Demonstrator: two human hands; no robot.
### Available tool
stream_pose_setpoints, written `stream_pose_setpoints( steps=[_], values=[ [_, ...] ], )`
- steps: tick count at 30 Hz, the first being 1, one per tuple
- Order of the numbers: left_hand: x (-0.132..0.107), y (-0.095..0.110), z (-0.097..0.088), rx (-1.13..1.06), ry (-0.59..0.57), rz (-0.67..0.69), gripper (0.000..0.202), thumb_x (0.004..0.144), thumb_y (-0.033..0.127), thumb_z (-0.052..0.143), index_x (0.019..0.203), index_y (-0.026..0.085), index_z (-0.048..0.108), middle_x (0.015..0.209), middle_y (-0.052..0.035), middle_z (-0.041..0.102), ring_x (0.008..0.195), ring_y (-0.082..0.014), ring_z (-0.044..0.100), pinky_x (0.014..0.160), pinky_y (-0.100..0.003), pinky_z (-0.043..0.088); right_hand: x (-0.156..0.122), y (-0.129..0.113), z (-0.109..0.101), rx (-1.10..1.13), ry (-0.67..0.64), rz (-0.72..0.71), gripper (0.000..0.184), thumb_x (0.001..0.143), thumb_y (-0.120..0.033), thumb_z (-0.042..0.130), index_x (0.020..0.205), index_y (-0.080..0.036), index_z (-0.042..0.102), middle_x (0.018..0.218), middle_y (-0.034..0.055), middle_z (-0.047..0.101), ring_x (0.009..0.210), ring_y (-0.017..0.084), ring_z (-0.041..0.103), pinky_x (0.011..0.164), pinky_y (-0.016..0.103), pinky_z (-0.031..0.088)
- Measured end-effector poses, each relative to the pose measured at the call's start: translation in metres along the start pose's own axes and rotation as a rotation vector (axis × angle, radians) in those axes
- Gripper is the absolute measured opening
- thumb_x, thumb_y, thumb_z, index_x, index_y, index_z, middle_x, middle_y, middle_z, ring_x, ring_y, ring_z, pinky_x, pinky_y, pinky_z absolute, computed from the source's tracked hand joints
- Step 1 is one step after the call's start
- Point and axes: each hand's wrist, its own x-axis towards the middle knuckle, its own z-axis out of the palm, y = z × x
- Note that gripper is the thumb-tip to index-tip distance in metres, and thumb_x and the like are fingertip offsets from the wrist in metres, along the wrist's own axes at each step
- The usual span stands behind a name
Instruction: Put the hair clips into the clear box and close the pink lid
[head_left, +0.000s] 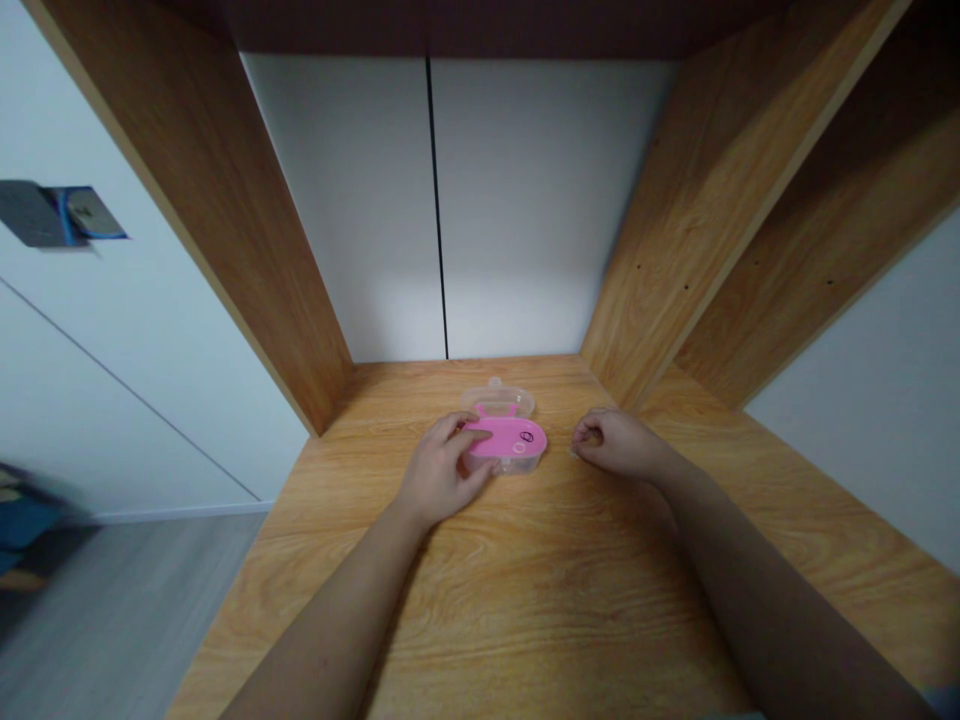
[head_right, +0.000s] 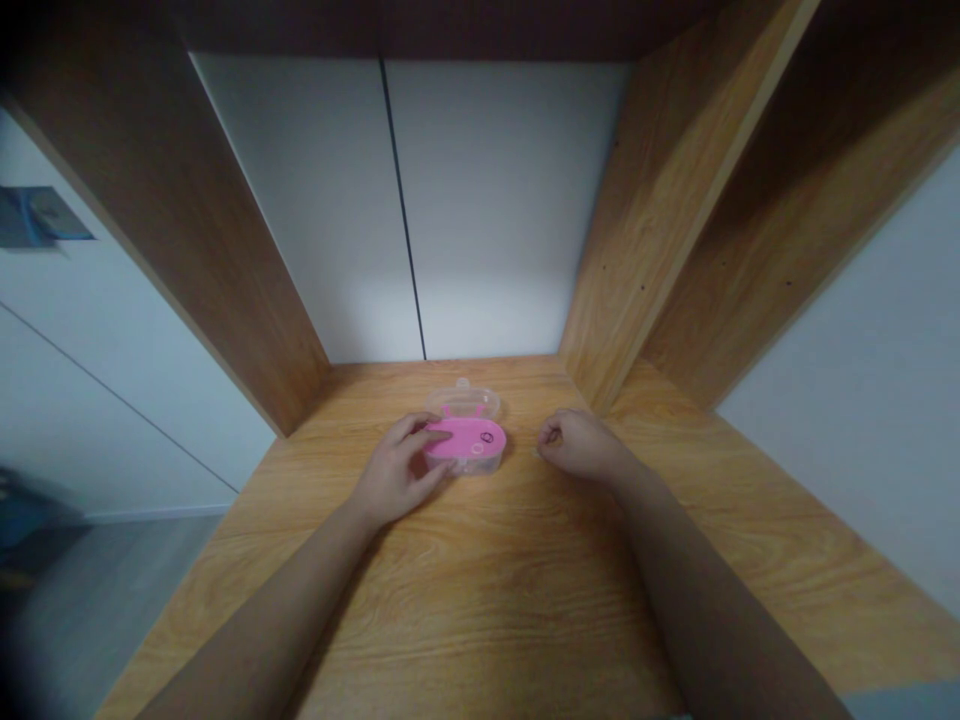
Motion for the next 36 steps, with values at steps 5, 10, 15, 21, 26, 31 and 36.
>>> stream_pose_setpoints(
  steps=[5,10,15,21,26,31,36],
  values=[
    [-0.0005,-0.0002,0.0003,0.003,-0.009,-0.004,0.033,0.085,0.034,0.069,0.116,0.023,0.067,0.129,-0.0129,0.058,0.122,-0.0285,0.058,0.105,-0.049,0.05,-0.0002,-0.0018,0.0033,0.023,-0.031,-0.03,0.009,0.075,-0.025,0.064,0.074,-0.021,0.072,0.084,0.0046,0.074,0.077,0.019,0.066,0.069,0.026,0.046],
    [-0.0011,-0.0008,0.0006,0.009,-0.014,-0.009,0.033,0.085,0.034,0.069,0.116,0.022,0.067,0.129,-0.0131,0.058,0.121,-0.0286,0.058,0.104,-0.049,0.05,0.0001,-0.0013,0.0037,0.039,-0.02,-0.024,0.011,0.076,-0.025,0.062,0.077,-0.02,0.072,0.083,0.0046,0.073,0.075,0.018,0.064,0.067,0.026,0.046],
    [-0.0008,0.0006,-0.0004,0.014,-0.004,-0.006,0.032,0.085,0.034,0.07,0.115,0.022,0.067,0.129,-0.0132,0.059,0.121,-0.029,0.058,0.103,-0.049,0.051,0.001,0.0045,0.0029,0.036,-0.015,0.021,0.011,0.074,-0.027,0.064,0.077,-0.021,0.072,0.081,0.0035,0.073,0.072,0.018,0.064,0.063,0.025,0.043],
    [0.0005,0.0022,-0.0022,0.005,-0.007,-0.007,0.031,0.085,0.035,0.069,0.114,0.022,0.067,0.128,-0.013,0.059,0.121,-0.029,0.058,0.104,-0.049,0.05,-0.001,0.0042,0.0042,0.049,-0.072,0.02,0.009,0.074,-0.024,0.062,0.072,-0.021,0.069,0.073,0.0015,0.073,0.065,0.016,0.064,0.059,0.025,0.042],
    [-0.0003,0.0011,-0.0013,0.0,-0.003,-0.012,0.032,0.085,0.034,0.07,0.115,0.023,0.067,0.128,-0.0125,0.059,0.121,-0.0289,0.059,0.104,-0.049,0.051,-0.0009,0.0044,0.0048,0.032,-0.054,0.046,0.008,0.071,-0.023,0.063,0.074,-0.022,0.07,0.074,0.0008,0.073,0.066,0.016,0.063,0.059,0.024,0.041],
    [-0.0004,0.0004,-0.0007,-0.001,-0.003,-0.006,0.032,0.085,0.033,0.07,0.115,0.023,0.067,0.129,-0.0128,0.059,0.121,-0.0289,0.058,0.104,-0.049,0.05,-0.001,0.0039,0.0036,-0.005,-0.087,0.063,0.006,0.071,-0.024,0.063,0.068,-0.022,0.067,0.069,0.0007,0.072,0.063,0.015,0.063,0.058,0.023,0.04],
    [0.0,-0.0009,-0.0004,0.001,-0.018,-0.003,0.032,0.085,0.033,0.069,0.116,0.023,0.067,0.13,-0.0133,0.058,0.123,-0.0293,0.057,0.104,-0.05,0.05,-0.0026,-0.0006,0.0022,-0.017,-0.078,0.03,0.01,0.075,-0.025,0.061,0.067,-0.022,0.066,0.069,0.0021,0.071,0.062,0.016,0.062,0.056,0.025,0.039]
  ],
)
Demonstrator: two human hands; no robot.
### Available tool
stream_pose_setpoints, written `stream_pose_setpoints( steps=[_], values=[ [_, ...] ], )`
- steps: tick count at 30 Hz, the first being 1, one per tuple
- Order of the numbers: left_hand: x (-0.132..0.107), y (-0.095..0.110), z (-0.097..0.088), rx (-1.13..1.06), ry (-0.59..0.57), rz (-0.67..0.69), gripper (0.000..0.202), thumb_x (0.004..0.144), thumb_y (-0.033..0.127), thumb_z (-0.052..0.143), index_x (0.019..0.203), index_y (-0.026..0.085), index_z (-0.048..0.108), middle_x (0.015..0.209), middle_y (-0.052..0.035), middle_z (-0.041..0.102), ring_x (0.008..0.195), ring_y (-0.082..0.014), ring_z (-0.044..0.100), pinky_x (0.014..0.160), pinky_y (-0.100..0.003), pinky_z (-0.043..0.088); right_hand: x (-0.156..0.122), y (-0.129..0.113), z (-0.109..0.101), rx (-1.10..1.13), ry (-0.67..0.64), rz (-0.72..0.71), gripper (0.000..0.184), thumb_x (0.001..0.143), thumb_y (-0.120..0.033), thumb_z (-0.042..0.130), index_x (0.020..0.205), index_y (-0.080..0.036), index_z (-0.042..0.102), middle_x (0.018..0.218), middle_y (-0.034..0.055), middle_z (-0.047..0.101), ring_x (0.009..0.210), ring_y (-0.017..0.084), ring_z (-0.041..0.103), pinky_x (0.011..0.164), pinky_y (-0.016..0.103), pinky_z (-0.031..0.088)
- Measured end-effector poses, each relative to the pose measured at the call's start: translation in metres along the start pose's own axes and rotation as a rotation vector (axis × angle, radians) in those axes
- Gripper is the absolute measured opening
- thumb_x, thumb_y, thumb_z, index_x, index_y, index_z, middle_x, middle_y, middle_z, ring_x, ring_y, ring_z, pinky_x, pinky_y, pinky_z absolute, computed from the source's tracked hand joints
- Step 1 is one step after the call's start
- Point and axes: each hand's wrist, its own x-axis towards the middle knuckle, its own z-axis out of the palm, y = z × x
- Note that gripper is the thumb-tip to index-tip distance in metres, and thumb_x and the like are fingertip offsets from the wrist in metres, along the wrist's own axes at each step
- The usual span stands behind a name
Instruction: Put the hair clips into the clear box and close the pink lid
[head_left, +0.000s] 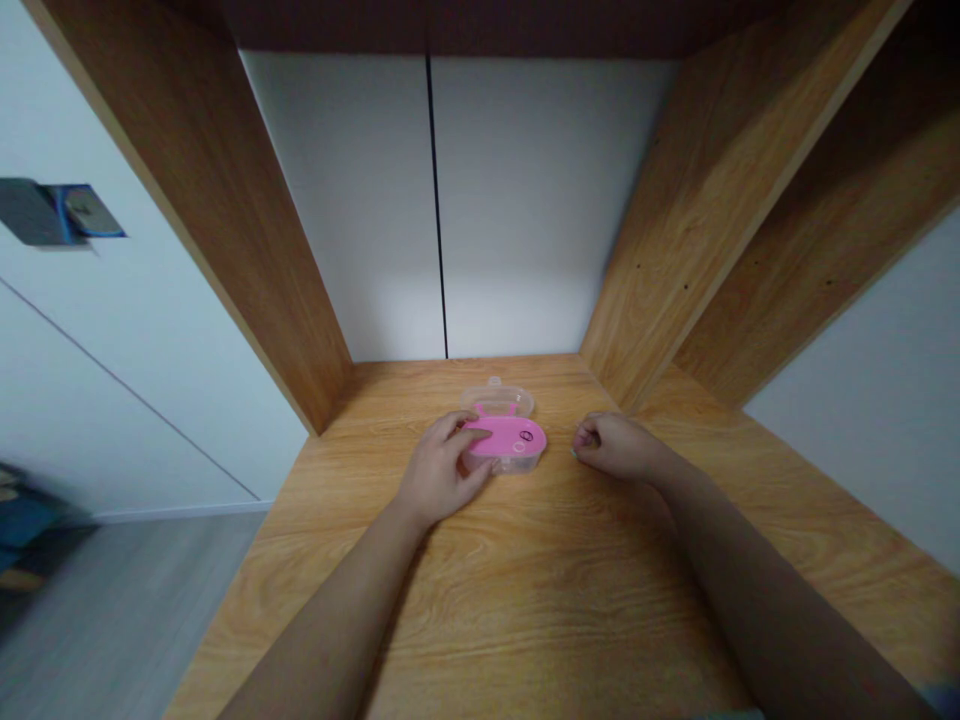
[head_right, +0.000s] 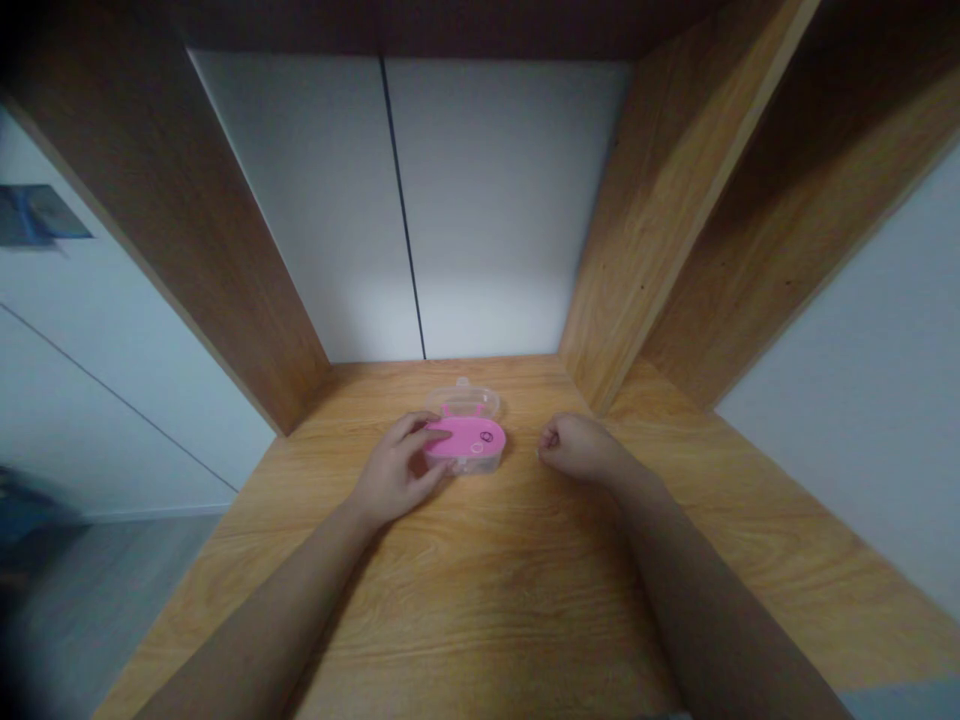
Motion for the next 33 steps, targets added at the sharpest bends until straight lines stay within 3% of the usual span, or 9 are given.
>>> stream_pose_setpoints(
  steps=[4,12,20,26,33],
  values=[
    [0.0,0.0,0.0,-0.001,0.007,-0.004,0.033,0.085,0.033,0.07,0.116,0.024,0.067,0.129,-0.013,0.059,0.122,-0.0293,0.058,0.104,-0.05,0.05,0.002,-0.007,0.001,0.075,0.119,-0.047,0.009,0.076,-0.028,0.064,0.074,-0.021,0.069,0.081,0.0052,0.071,0.074,0.019,0.064,0.067,0.027,0.046],
    [0.0,0.002,0.0,0.001,0.016,0.001,0.033,0.083,0.032,0.071,0.115,0.023,0.067,0.128,-0.0129,0.059,0.121,-0.0288,0.058,0.103,-0.048,0.05,0.0,-0.056,0.02,0.513,0.585,-0.051,0.016,0.082,-0.036,0.061,0.078,-0.021,0.066,0.082,0.0053,0.066,0.076,0.019,0.061,0.074,0.031,0.049],
    [0.001,0.009,0.005,0.01,0.008,0.001,0.031,0.085,0.034,0.069,0.114,0.023,0.067,0.129,-0.013,0.058,0.121,-0.0286,0.058,0.103,-0.047,0.051,-0.004,-0.094,0.036,0.636,0.675,-0.035,0.01,0.078,-0.032,0.066,0.076,-0.022,0.069,0.092,0.0062,0.061,0.09,0.022,0.061,0.084,0.035,0.05],
    [-0.001,0.009,0.01,0.023,-0.002,0.021,0.033,0.085,0.036,0.069,0.115,0.022,0.066,0.13,-0.0137,0.058,0.122,-0.0291,0.057,0.104,-0.047,0.05,0.002,-0.091,0.047,0.562,0.679,-0.016,0.006,0.077,-0.028,0.07,0.075,-0.023,0.072,0.1,0.0082,0.06,0.097,0.024,0.06,0.093,0.041,0.049],
    [0.0,0.008,0.008,0.025,-0.018,0.018,0.033,0.085,0.034,0.068,0.115,0.022,0.066,0.129,-0.0138,0.058,0.122,-0.0288,0.057,0.104,-0.046,0.05,0.004,-0.087,0.046,0.574,0.695,-0.107,0.014,0.083,-0.032,0.066,0.082,-0.022,0.076,0.097,0.0072,0.062,0.095,0.023,0.061,0.089,0.039,0.051]
  ],
)
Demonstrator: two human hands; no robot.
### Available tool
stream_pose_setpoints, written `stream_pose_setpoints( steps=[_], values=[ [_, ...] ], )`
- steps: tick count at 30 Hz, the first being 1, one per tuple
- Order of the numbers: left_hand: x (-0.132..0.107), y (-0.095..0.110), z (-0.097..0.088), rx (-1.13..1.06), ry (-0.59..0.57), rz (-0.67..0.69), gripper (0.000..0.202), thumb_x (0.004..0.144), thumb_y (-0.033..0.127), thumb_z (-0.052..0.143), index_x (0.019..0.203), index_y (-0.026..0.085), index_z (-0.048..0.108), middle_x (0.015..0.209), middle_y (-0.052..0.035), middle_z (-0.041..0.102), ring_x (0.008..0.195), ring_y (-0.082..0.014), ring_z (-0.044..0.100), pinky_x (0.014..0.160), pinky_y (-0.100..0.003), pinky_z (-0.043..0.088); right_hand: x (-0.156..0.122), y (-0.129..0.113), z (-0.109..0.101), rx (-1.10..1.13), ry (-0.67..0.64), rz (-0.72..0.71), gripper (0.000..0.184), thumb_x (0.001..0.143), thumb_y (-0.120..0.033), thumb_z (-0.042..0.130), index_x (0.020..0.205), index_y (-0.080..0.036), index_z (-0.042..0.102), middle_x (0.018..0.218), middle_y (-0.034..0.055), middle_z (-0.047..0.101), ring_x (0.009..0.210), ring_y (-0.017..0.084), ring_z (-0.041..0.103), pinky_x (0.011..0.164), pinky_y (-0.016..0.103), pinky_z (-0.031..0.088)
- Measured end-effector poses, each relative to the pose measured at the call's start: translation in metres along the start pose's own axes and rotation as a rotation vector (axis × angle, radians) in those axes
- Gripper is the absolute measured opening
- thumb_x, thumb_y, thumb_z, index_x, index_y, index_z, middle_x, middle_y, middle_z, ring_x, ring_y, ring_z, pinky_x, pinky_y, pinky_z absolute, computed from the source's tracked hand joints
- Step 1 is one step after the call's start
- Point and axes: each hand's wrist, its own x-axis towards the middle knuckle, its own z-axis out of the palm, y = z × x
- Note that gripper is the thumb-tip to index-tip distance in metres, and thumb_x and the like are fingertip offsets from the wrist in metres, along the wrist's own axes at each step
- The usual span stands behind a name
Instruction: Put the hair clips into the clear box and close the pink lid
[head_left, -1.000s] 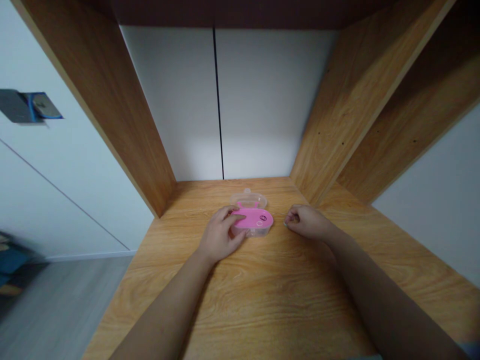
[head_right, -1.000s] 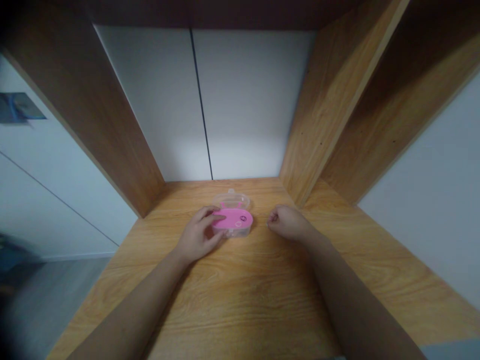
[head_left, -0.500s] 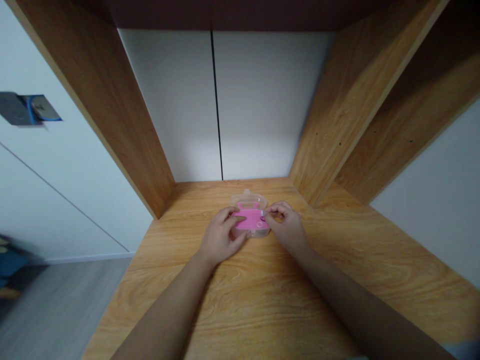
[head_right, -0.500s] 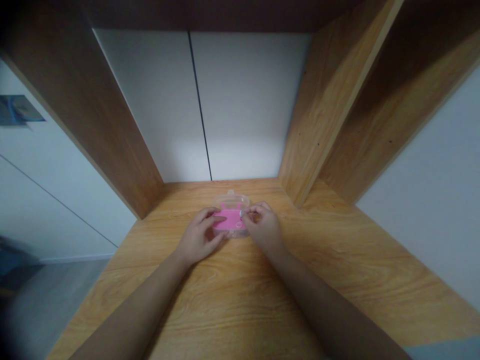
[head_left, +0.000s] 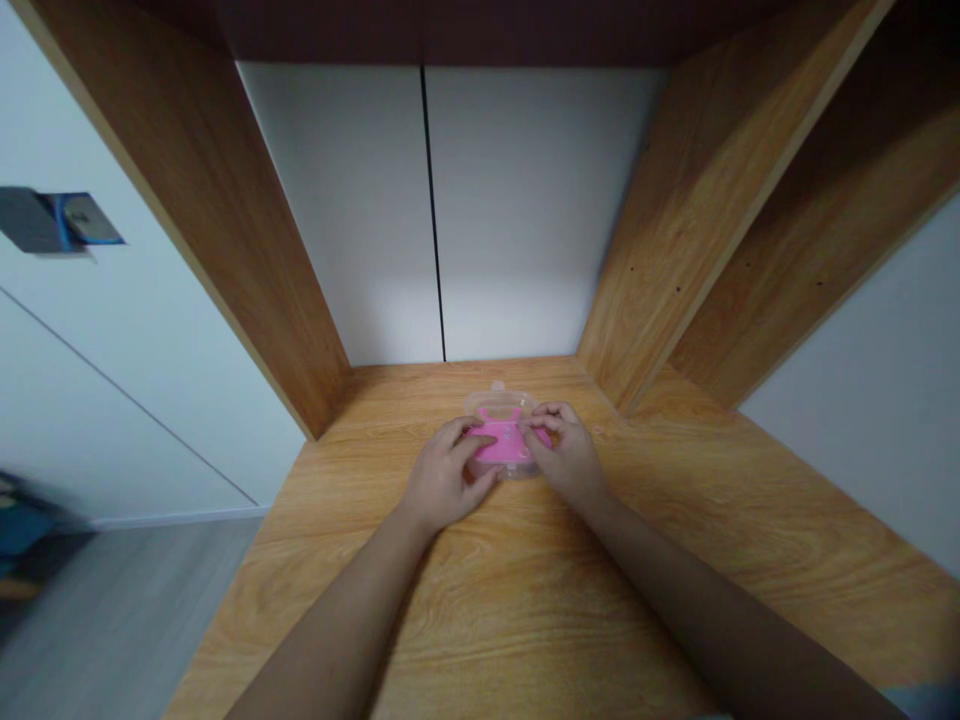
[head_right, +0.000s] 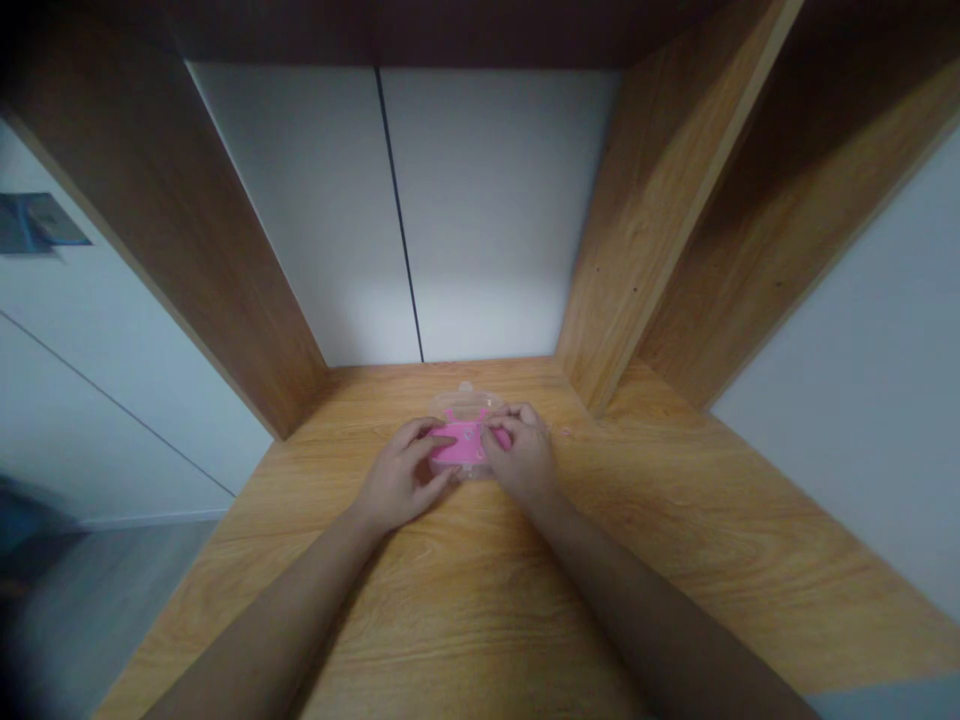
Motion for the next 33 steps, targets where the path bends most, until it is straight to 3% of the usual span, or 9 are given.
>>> stream_pose_setpoints(
  steps=[4,7,10,13,16,22,29,33],
  values=[
    [0.0,0.0,-0.002,0.007,0.01,0.006,0.033,0.085,0.035,0.069,0.115,0.022,0.067,0.129,-0.0137,0.058,0.12,-0.0292,0.058,0.103,-0.048,0.051,0.014,0.012,-0.021,-0.045,0.103,-0.016,0.021,0.087,-0.032,0.059,0.086,-0.019,0.075,0.095,0.0081,0.065,0.093,0.023,0.064,0.088,0.037,0.05],
    [0.0,-0.001,-0.003,0.007,0.009,0.006,0.033,0.085,0.035,0.068,0.115,0.022,0.067,0.13,-0.0139,0.058,0.121,-0.0295,0.057,0.103,-0.048,0.051,0.029,0.033,-0.05,-0.271,0.144,-0.009,0.028,0.091,-0.031,0.051,0.098,-0.016,0.075,0.097,0.0107,0.068,0.094,0.025,0.065,0.089,0.037,0.049],
    [-0.001,-0.002,-0.003,0.002,0.008,0.006,0.033,0.086,0.035,0.068,0.115,0.021,0.067,0.129,-0.0139,0.058,0.121,-0.029,0.057,0.104,-0.047,0.05,0.04,0.054,-0.08,-0.642,-0.097,0.043,0.029,0.09,-0.029,0.052,0.104,-0.016,0.074,0.104,0.0146,0.071,0.097,0.028,0.066,0.088,0.037,0.048],
    [-0.001,-0.003,-0.004,-0.003,0.01,0.007,0.032,0.086,0.035,0.068,0.115,0.021,0.067,0.129,-0.0139,0.058,0.121,-0.0285,0.057,0.103,-0.047,0.051,0.044,0.065,-0.096,-0.802,-0.254,0.234,0.026,0.088,-0.028,0.051,0.092,-0.018,0.075,0.098,0.0148,0.074,0.089,0.028,0.069,0.076,0.035,0.048],
    [-0.001,-0.002,-0.005,-0.006,0.016,0.005,0.032,0.086,0.035,0.068,0.115,0.021,0.067,0.128,-0.0137,0.058,0.12,-0.0283,0.058,0.102,-0.047,0.051,0.042,0.068,-0.097,-0.844,-0.347,0.351,0.024,0.087,-0.033,0.054,0.084,-0.019,0.074,0.089,0.014,0.075,0.082,0.027,0.07,0.068,0.032,0.046],
    [0.0,-0.002,-0.005,-0.008,0.02,0.003,0.032,0.086,0.035,0.068,0.115,0.021,0.067,0.128,-0.0135,0.059,0.12,-0.028,0.058,0.103,-0.046,0.052,0.04,0.075,-0.09,-0.877,-0.425,0.409,0.027,0.087,-0.034,0.052,0.084,-0.017,0.072,0.093,0.0178,0.074,0.083,0.029,0.07,0.067,0.034,0.046],
    [-0.001,-0.003,-0.004,-0.008,0.023,0.006,0.032,0.086,0.035,0.068,0.116,0.022,0.067,0.128,-0.0132,0.059,0.12,-0.0285,0.059,0.103,-0.047,0.052,0.041,0.078,-0.086,-0.8,-0.45,0.372,0.03,0.09,-0.032,0.049,0.074,-0.016,0.069,0.084,0.0156,0.073,0.076,0.025,0.068,0.062,0.03,0.042],
    [-0.001,-0.003,-0.004,-0.004,0.028,0.015,0.033,0.085,0.035,0.069,0.115,0.022,0.067,0.127,-0.0136,0.059,0.12,-0.0285,0.059,0.101,-0.046,0.052,0.042,0.075,-0.08,-0.728,-0.39,0.321,0.029,0.094,-0.034,0.046,0.085,-0.017,0.068,0.092,0.0123,0.074,0.083,0.022,0.068,0.064,0.027,0.041]
  ],
)
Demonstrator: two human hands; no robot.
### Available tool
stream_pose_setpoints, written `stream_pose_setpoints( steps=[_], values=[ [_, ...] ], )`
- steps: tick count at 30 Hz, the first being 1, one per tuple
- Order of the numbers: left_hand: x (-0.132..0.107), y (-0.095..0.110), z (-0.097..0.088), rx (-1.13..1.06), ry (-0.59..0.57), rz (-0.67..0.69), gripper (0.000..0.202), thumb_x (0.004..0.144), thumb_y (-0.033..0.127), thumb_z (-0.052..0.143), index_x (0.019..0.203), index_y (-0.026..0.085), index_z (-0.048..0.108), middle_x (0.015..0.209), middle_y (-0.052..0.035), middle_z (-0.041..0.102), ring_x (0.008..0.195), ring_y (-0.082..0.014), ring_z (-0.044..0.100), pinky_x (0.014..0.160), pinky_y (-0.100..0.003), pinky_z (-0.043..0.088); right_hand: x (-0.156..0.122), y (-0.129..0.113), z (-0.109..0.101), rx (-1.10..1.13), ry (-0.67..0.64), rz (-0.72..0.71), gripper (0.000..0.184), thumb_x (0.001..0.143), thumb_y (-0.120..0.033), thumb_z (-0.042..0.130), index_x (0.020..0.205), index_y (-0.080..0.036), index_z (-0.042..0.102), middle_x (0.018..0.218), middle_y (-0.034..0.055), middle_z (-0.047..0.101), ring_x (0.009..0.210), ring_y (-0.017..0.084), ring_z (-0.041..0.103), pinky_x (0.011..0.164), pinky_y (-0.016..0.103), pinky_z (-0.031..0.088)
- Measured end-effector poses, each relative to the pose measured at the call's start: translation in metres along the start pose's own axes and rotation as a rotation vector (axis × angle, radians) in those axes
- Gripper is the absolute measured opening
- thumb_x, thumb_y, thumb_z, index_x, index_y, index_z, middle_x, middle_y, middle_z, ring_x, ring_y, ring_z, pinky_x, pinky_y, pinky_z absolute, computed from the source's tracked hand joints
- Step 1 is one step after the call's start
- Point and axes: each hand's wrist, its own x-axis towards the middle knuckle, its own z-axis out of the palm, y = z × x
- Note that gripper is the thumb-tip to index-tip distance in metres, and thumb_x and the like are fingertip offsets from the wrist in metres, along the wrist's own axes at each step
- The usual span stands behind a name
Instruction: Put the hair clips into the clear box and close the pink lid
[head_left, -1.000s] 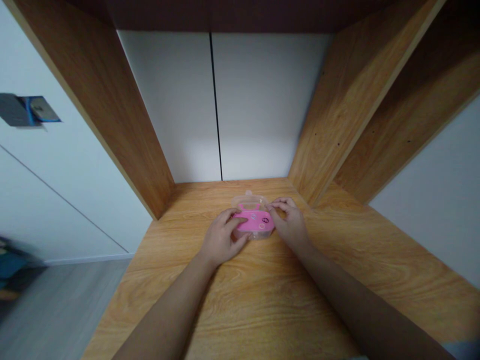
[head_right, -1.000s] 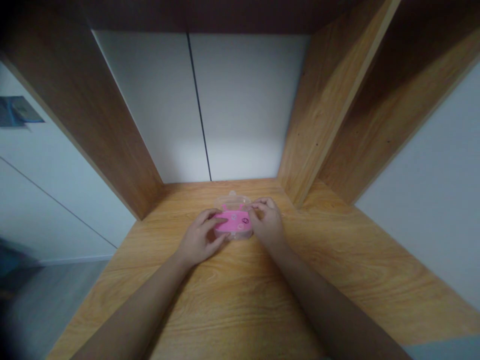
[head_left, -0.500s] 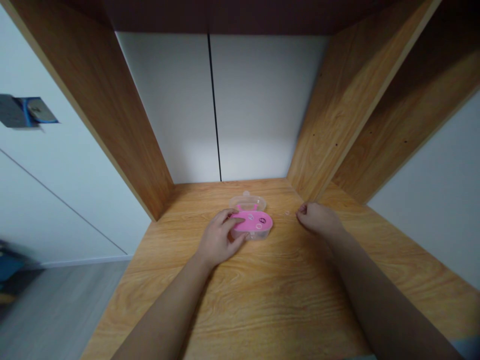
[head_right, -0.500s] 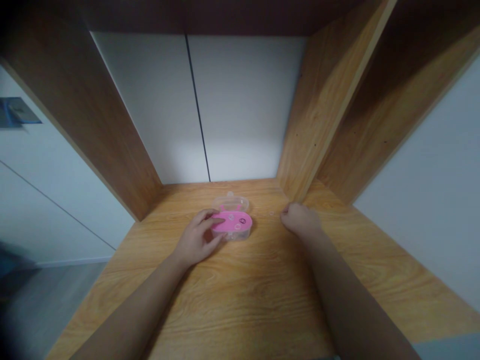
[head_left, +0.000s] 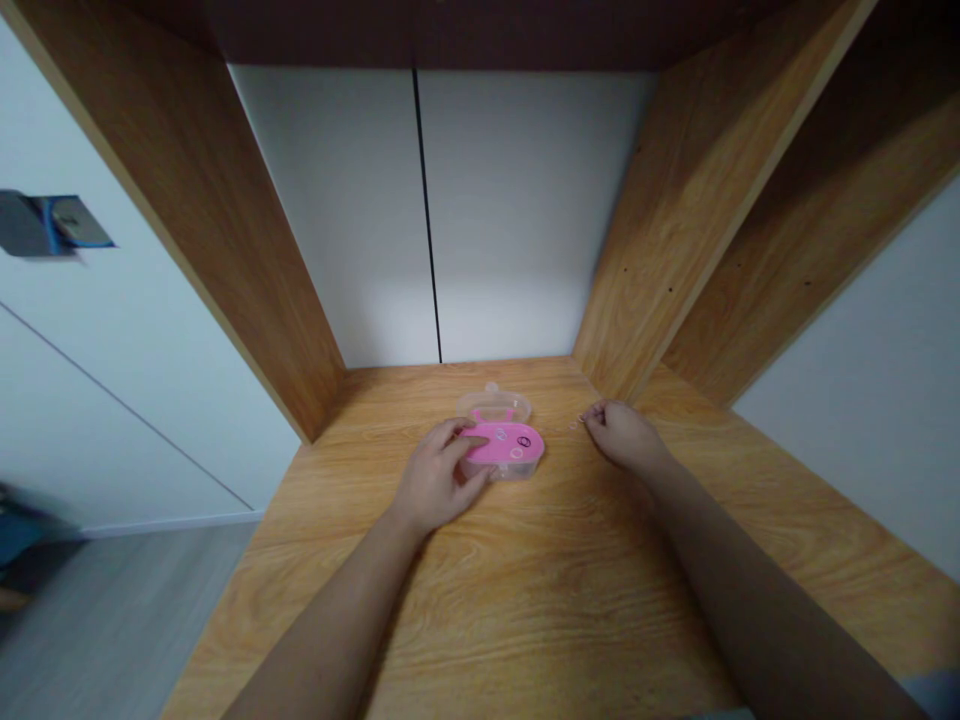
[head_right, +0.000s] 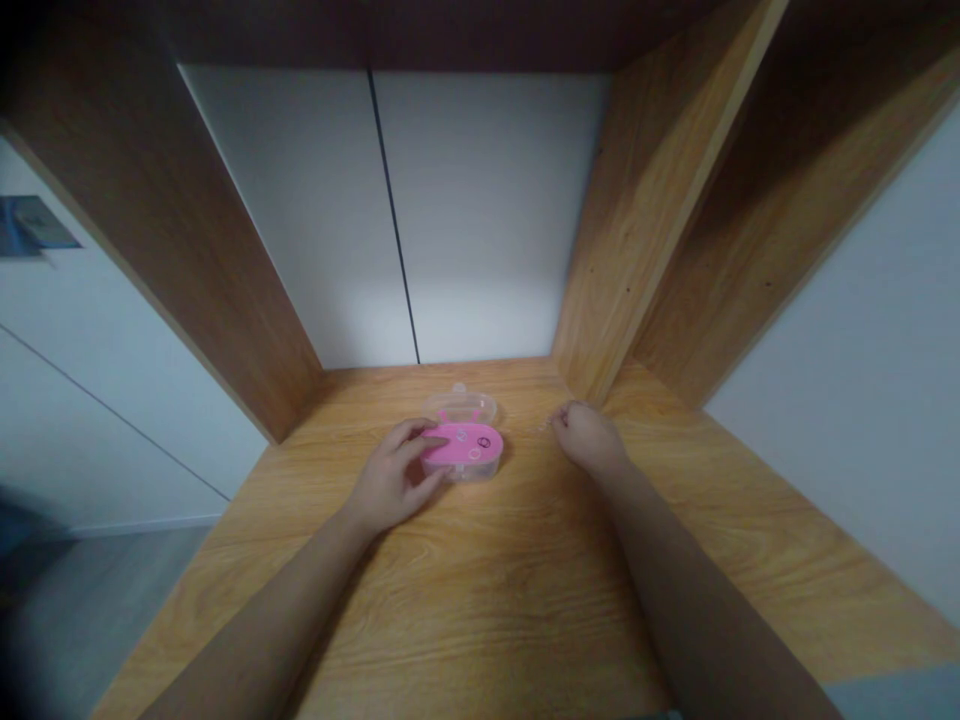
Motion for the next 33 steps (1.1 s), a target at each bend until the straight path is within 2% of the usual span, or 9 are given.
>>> stream_pose_setpoints(
  steps=[2,9,15,20,26,29,33],
  values=[
    [0.0,0.0,0.0,0.002,-0.001,0.002,0.032,0.085,0.035,0.069,0.114,0.022,0.067,0.127,-0.0135,0.06,0.119,-0.0285,0.059,0.101,-0.047,0.052,0.001,-0.002,0.002,0.031,0.023,-0.007,0.028,0.094,-0.035,0.048,0.088,-0.018,0.069,0.094,0.0108,0.074,0.083,0.02,0.067,0.065,0.026,0.041],
    [0.0,0.0,0.0,-0.003,-0.011,-0.003,0.033,0.086,0.035,0.068,0.116,0.023,0.066,0.129,-0.0133,0.058,0.12,-0.0286,0.058,0.102,-0.048,0.051,0.003,-0.001,0.01,0.103,-0.006,-0.018,0.022,0.089,-0.037,0.059,0.082,-0.019,0.07,0.083,0.0062,0.074,0.074,0.017,0.066,0.062,0.024,0.04],
    [0.001,0.002,-0.002,-0.012,-0.015,-0.002,0.032,0.086,0.034,0.068,0.115,0.022,0.067,0.128,-0.0136,0.058,0.12,-0.0287,0.058,0.102,-0.048,0.051,0.005,0.001,0.013,0.136,0.011,-0.017,0.022,0.086,-0.039,0.064,0.093,-0.019,0.071,0.092,0.0063,0.075,0.081,0.018,0.067,0.066,0.026,0.043],
    [0.001,0.002,-0.001,-0.016,-0.002,-0.001,0.033,0.085,0.034,0.069,0.116,0.023,0.067,0.128,-0.0129,0.058,0.12,-0.0285,0.058,0.102,-0.048,0.051,0.002,-0.002,0.013,0.121,0.001,-0.037,0.018,0.088,-0.034,0.06,0.086,-0.02,0.072,0.089,0.0059,0.075,0.078,0.019,0.067,0.065,0.027,0.043],
    [0.0,0.0,0.0,-0.011,-0.008,-0.012,0.033,0.085,0.035,0.069,0.115,0.023,0.067,0.128,-0.0126,0.059,0.12,-0.0281,0.058,0.102,-0.047,0.051,-0.002,-0.011,0.01,0.091,0.042,-0.081,0.022,0.091,-0.03,0.054,0.078,-0.017,0.066,0.088,0.0105,0.071,0.08,0.02,0.064,0.069,0.029,0.044],
    [0.001,0.001,-0.001,-0.023,-0.017,-0.021,0.038,0.085,0.034,0.069,0.121,0.022,0.064,0.129,-0.013,0.059,0.121,-0.0278,0.058,0.104,-0.046,0.05,-0.008,-0.022,0.007,0.163,0.119,-0.15,0.022,0.095,-0.033,0.05,0.09,-0.017,0.065,0.094,0.0092,0.069,0.085,0.02,0.063,0.075,0.028,0.046],
    [0.003,0.004,-0.002,-0.041,-0.019,-0.025,0.047,0.084,0.034,0.07,0.128,0.022,0.058,0.127,-0.013,0.06,0.12,-0.0283,0.058,0.105,-0.047,0.049,-0.027,-0.05,0.001,0.464,0.3,-0.352,0.02,0.095,-0.036,0.053,0.09,-0.019,0.062,0.089,0.0064,0.065,0.082,0.02,0.061,0.076,0.03,0.047]
  ],
)
